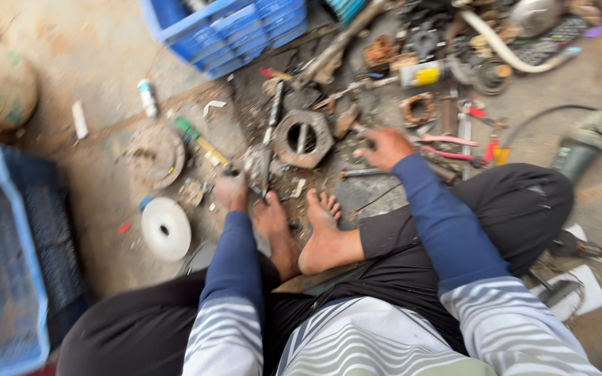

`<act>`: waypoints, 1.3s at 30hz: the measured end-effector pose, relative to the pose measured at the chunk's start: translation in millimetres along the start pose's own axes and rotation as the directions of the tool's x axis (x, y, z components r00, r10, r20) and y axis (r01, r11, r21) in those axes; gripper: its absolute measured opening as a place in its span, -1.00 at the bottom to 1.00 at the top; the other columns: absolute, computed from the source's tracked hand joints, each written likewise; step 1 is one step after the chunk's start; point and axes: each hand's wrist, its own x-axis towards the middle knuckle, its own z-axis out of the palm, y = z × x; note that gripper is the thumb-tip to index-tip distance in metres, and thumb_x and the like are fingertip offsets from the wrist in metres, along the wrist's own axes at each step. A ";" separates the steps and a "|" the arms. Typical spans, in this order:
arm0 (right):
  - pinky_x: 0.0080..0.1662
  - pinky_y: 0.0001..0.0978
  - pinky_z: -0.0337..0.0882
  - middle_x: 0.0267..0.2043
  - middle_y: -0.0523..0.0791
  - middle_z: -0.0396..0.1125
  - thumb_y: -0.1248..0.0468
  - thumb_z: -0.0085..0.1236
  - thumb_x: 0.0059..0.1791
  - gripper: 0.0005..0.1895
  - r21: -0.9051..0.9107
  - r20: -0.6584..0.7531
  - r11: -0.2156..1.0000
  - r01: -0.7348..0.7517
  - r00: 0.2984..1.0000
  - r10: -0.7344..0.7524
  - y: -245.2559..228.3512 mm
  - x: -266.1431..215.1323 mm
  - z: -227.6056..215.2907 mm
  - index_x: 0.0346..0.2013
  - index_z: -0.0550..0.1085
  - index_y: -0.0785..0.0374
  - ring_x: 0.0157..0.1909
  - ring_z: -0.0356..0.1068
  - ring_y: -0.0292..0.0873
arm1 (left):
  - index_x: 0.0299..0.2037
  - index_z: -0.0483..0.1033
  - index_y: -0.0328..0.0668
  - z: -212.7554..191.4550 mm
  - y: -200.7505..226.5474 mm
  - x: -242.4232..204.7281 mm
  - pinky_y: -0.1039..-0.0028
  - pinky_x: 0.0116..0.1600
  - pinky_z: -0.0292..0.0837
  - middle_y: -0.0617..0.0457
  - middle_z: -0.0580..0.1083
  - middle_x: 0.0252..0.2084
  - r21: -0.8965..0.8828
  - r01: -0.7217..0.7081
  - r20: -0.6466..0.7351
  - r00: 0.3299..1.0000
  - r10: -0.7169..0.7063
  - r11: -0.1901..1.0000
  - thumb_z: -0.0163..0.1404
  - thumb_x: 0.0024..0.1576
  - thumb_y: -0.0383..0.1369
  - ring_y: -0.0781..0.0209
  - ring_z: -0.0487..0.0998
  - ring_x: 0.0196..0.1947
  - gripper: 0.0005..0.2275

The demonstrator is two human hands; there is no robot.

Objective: The person sits on the floor and uses a hammer and pliers to work on a metal part placed in a vise. They repeatedly strike the part with the hammer and adjust it with pliers.

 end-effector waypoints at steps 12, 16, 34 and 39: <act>0.18 0.03 0.37 0.13 0.02 0.36 -0.07 0.23 -0.03 -0.41 0.001 0.129 0.978 -0.207 0.970 0.205 -16.7 17.0 6.9 0.24 0.41 0.02 0.16 0.38 0.07 | -0.04 0.40 -0.41 -24.7 31.0 0.9 0.26 -0.17 0.61 -0.20 0.58 -0.18 -0.614 0.017 0.024 1.000 -0.003 0.789 0.31 -0.05 -0.30 0.04 0.63 -0.30 -0.53; 0.18 0.04 0.40 0.16 -0.04 0.33 -0.07 0.20 -0.01 -0.42 0.061 0.119 0.978 -0.199 0.974 0.191 -35.7 22.4 6.9 0.27 0.40 -0.03 0.14 0.40 0.04 | -0.15 0.57 -0.46 -67.9 49.4 -7.4 0.48 -0.43 0.35 0.05 0.57 -0.31 -0.823 0.128 0.125 0.991 -0.045 0.554 0.21 0.11 -0.37 0.37 0.50 -0.47 -0.76; 0.02 -0.11 0.44 -0.06 -0.15 0.40 -0.08 0.22 0.03 -0.59 0.037 -0.263 0.845 0.534 0.821 -0.507 -117.6 -28.5 -56.1 0.03 0.51 0.07 -0.03 0.42 -0.09 | -0.18 0.49 -0.41 -291.6 62.8 -91.4 0.35 -0.38 0.38 -0.12 0.55 -0.47 -0.382 -0.251 0.786 0.418 0.455 0.889 0.23 -0.09 -0.40 0.13 0.51 -0.51 -0.68; -0.17 -0.27 0.49 -0.23 -0.14 0.35 -0.04 0.05 0.17 -0.66 0.248 -0.377 0.792 0.558 0.808 -0.452 -114.5 -35.8 -43.9 -0.08 0.49 0.17 -0.28 0.41 -0.17 | 0.00 0.47 -0.37 -357.6 114.9 -82.0 0.48 -0.47 0.07 0.03 0.38 -0.44 -0.564 -0.094 0.684 0.503 0.528 0.821 0.06 0.15 -0.20 0.29 0.20 -0.56 -0.63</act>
